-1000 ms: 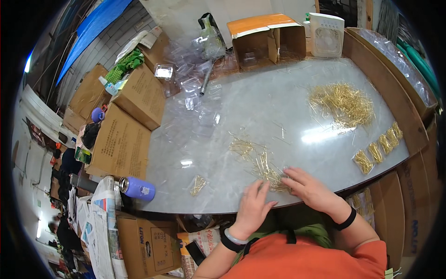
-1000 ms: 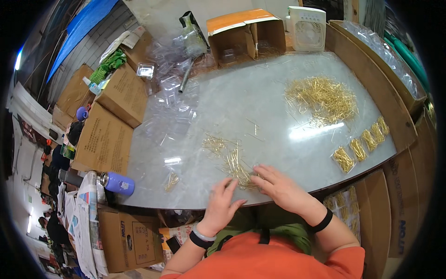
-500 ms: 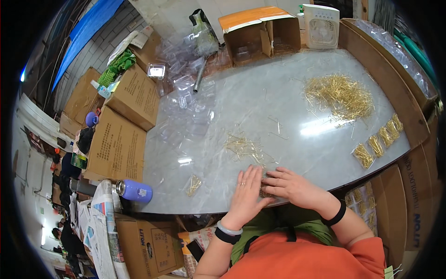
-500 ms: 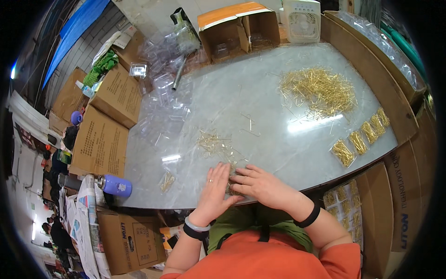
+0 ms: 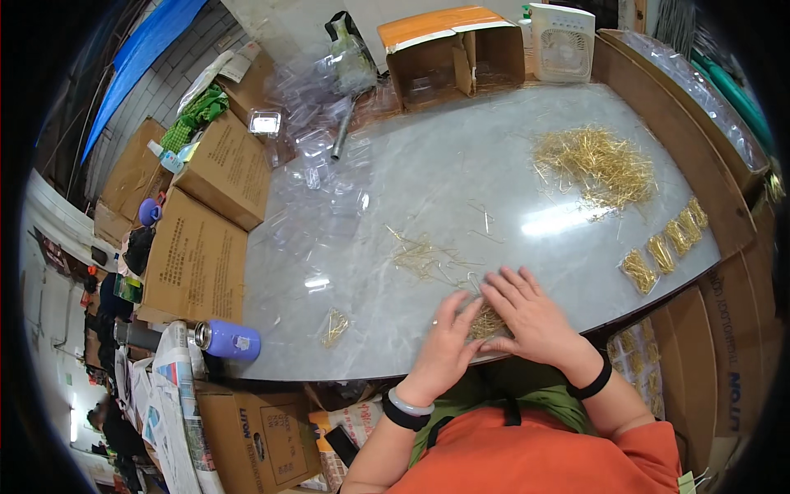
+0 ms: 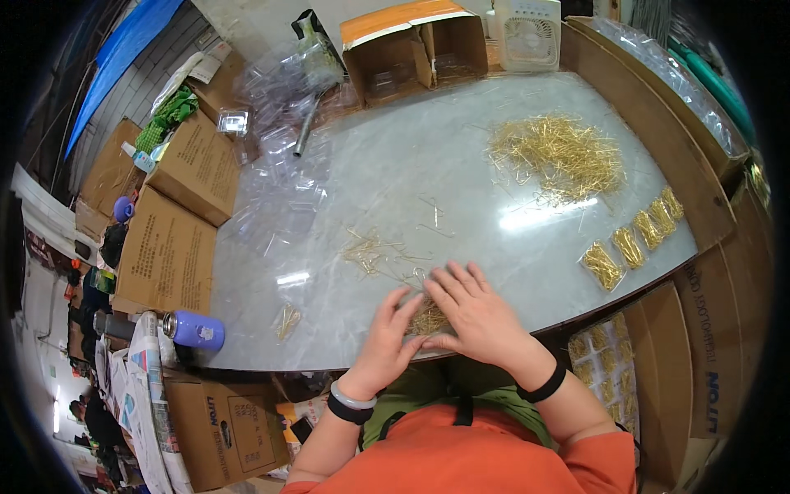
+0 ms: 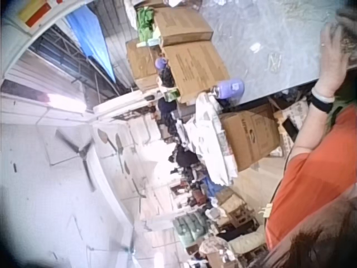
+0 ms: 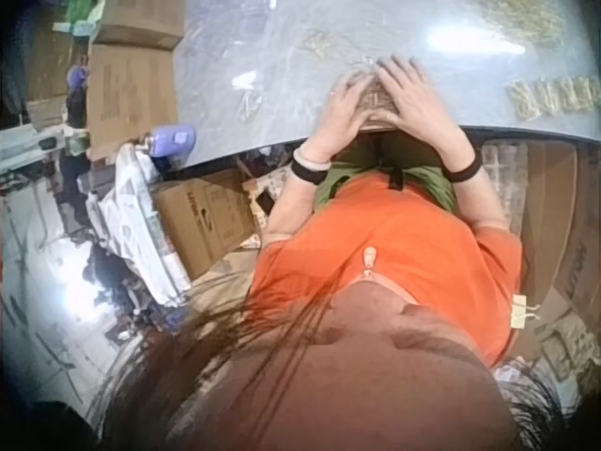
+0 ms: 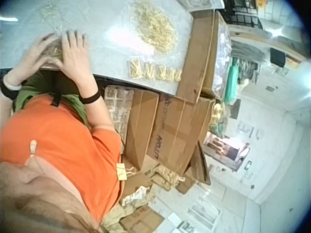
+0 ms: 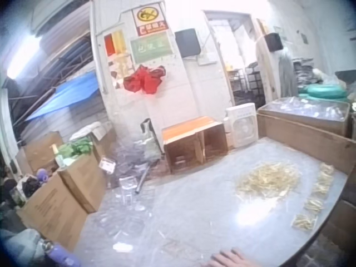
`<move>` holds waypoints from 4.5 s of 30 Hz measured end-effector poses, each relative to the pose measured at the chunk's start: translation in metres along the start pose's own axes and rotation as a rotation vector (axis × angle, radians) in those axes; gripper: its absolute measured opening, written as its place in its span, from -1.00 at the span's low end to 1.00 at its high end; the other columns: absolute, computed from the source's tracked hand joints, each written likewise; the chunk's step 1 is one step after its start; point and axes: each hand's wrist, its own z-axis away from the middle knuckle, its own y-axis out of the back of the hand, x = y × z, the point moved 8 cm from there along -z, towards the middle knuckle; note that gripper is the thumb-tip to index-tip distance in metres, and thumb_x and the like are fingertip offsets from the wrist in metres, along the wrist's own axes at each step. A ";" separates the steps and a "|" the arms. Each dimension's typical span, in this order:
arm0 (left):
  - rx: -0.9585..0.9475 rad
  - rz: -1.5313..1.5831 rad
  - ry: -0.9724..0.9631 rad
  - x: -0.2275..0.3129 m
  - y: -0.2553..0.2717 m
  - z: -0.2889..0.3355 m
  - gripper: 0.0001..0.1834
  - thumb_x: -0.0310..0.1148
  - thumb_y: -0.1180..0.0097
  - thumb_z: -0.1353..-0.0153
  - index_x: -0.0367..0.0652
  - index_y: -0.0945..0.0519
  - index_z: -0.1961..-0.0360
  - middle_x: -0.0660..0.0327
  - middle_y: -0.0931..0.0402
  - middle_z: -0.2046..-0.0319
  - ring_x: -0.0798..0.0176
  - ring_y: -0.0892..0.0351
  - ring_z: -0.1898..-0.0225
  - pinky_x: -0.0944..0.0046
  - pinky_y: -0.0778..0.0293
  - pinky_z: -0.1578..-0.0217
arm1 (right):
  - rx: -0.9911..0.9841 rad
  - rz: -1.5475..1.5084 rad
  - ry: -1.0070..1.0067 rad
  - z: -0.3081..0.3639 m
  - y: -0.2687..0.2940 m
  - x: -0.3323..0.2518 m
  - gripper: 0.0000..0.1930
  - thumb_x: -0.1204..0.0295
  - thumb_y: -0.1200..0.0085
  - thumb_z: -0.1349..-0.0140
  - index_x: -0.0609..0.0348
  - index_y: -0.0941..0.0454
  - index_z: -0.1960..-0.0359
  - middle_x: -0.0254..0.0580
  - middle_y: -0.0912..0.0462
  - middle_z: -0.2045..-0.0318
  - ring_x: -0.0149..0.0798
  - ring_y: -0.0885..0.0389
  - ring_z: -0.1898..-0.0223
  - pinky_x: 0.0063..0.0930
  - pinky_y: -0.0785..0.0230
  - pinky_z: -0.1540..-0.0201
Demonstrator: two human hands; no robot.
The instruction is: Manually counting and placing small gold-colored metal wires into small plastic bags at a fabrication workbench.
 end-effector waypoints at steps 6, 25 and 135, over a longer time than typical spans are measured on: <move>0.041 -0.198 0.019 -0.007 0.004 0.012 -0.16 -0.37 -0.44 -0.11 -0.40 -0.26 -0.35 -0.17 -0.22 -0.30 -0.29 -0.21 -0.36 -0.10 -0.24 -0.35 | -0.031 -0.092 0.213 0.002 -0.016 -0.003 -0.52 0.42 -0.16 -0.20 0.15 -0.51 -0.19 -0.11 -0.53 -0.22 0.02 -0.41 -0.35 -0.07 -0.24 -0.41; 0.159 -0.353 0.017 0.010 0.001 0.006 -0.18 -0.14 -0.50 -0.04 -0.33 -0.41 -0.24 -0.03 -0.31 -0.08 -0.19 -0.30 -0.20 -0.13 -0.26 -0.30 | 0.172 -0.071 -0.072 0.036 0.023 0.010 -0.48 0.39 -0.35 -0.10 0.19 -0.52 -0.12 -0.07 -0.58 -0.11 0.01 -0.53 -0.14 -0.11 -0.33 -0.28; -0.070 -0.291 0.086 -0.007 0.043 0.023 -0.07 -0.25 -0.50 -0.02 -0.33 -0.32 -0.39 -0.09 -0.33 -0.32 -0.25 -0.28 -0.32 -0.06 -0.28 -0.31 | 0.046 -0.174 0.130 0.005 -0.022 -0.032 -0.58 0.46 -0.15 -0.29 0.33 -0.44 -0.16 0.06 -0.49 -0.12 0.12 -0.41 -0.28 -0.13 -0.33 -0.33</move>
